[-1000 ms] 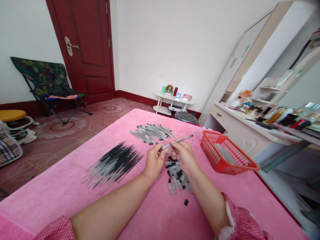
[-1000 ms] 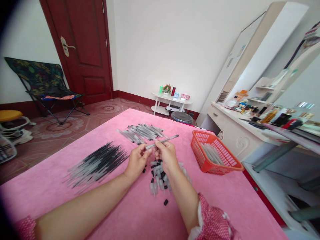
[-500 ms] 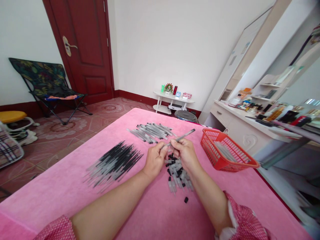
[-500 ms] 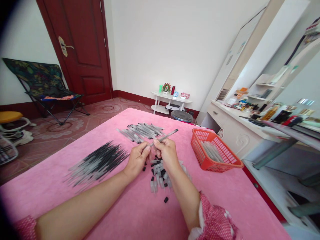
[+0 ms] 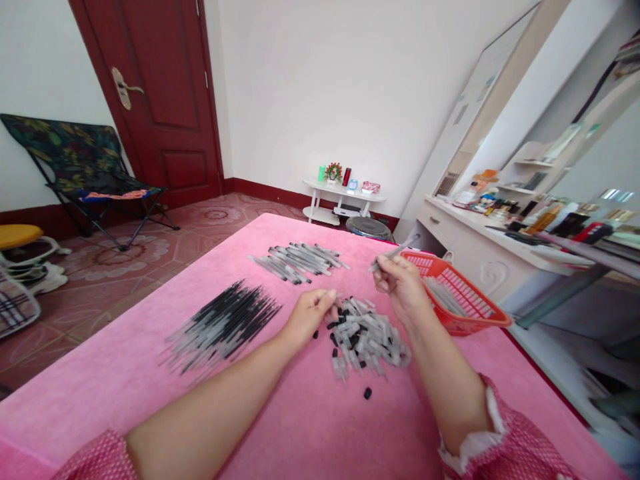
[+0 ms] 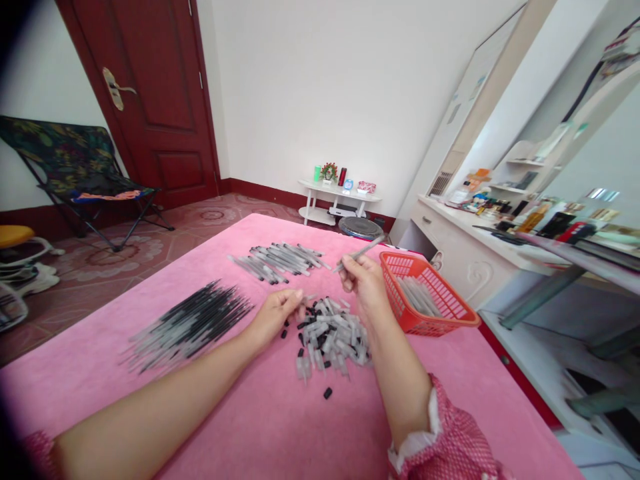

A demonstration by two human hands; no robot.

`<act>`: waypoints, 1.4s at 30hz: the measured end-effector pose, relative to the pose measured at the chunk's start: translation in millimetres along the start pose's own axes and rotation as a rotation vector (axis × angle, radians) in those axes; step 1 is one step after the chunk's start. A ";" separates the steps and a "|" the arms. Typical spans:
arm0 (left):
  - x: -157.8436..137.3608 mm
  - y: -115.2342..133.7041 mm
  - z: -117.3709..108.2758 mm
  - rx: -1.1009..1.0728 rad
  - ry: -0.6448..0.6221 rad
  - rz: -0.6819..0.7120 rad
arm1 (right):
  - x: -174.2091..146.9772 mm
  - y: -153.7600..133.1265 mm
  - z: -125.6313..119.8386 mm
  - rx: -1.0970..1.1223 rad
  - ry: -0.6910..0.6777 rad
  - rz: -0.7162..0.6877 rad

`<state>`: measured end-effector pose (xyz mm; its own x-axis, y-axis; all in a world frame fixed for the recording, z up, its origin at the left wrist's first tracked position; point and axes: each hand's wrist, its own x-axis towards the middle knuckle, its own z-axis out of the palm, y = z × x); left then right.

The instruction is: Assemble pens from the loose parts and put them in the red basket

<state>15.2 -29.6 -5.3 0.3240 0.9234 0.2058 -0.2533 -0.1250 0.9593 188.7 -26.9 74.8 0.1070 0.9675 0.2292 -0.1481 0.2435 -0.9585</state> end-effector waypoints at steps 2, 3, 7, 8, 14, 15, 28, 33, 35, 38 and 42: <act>-2.3 -1.1 3.9 0.119 -0.091 0.056 | -2.6 3.3 5.4 -0.081 -0.046 0.054; -3.1 -1.4 4.6 0.150 -0.121 0.073 | -3.8 4.3 7.4 -0.138 -0.077 0.079; -1.6 -2.2 0.7 0.222 -0.044 0.133 | -7.9 2.8 9.6 -0.467 -0.277 0.145; -0.4 -2.5 -1.2 0.230 0.019 0.150 | -8.7 1.9 8.8 -0.566 -0.354 0.143; 4.3 -0.9 -11.7 0.240 0.318 0.257 | -12.9 -4.7 3.6 -1.170 -0.579 0.058; 4.4 -0.3 -13.0 0.269 0.324 0.263 | -13.7 -6.2 3.9 -1.250 -0.563 0.062; 5.2 -10.8 -20.3 0.595 0.271 0.236 | -18.7 -10.4 8.9 -1.706 -0.223 -0.241; 6.7 -9.3 -20.1 0.380 0.360 0.153 | -18.8 -4.2 18.7 -1.461 -0.044 -0.468; 6.8 -7.8 -18.3 0.198 0.419 0.100 | -21.1 -3.1 25.4 -1.345 0.042 -0.540; 6.9 -6.0 -16.2 -0.004 0.492 0.022 | -26.7 -3.4 33.5 -1.170 0.174 -0.627; 7.2 -5.9 -16.3 -0.144 0.516 -0.016 | -30.6 -1.0 37.9 -0.973 0.186 -0.646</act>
<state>4.2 -16.3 -12.7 -0.1520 0.9878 0.0350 -0.3867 -0.0920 0.9176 148.4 -54.2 75.2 0.0410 0.6399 0.7673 0.7884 0.4510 -0.4183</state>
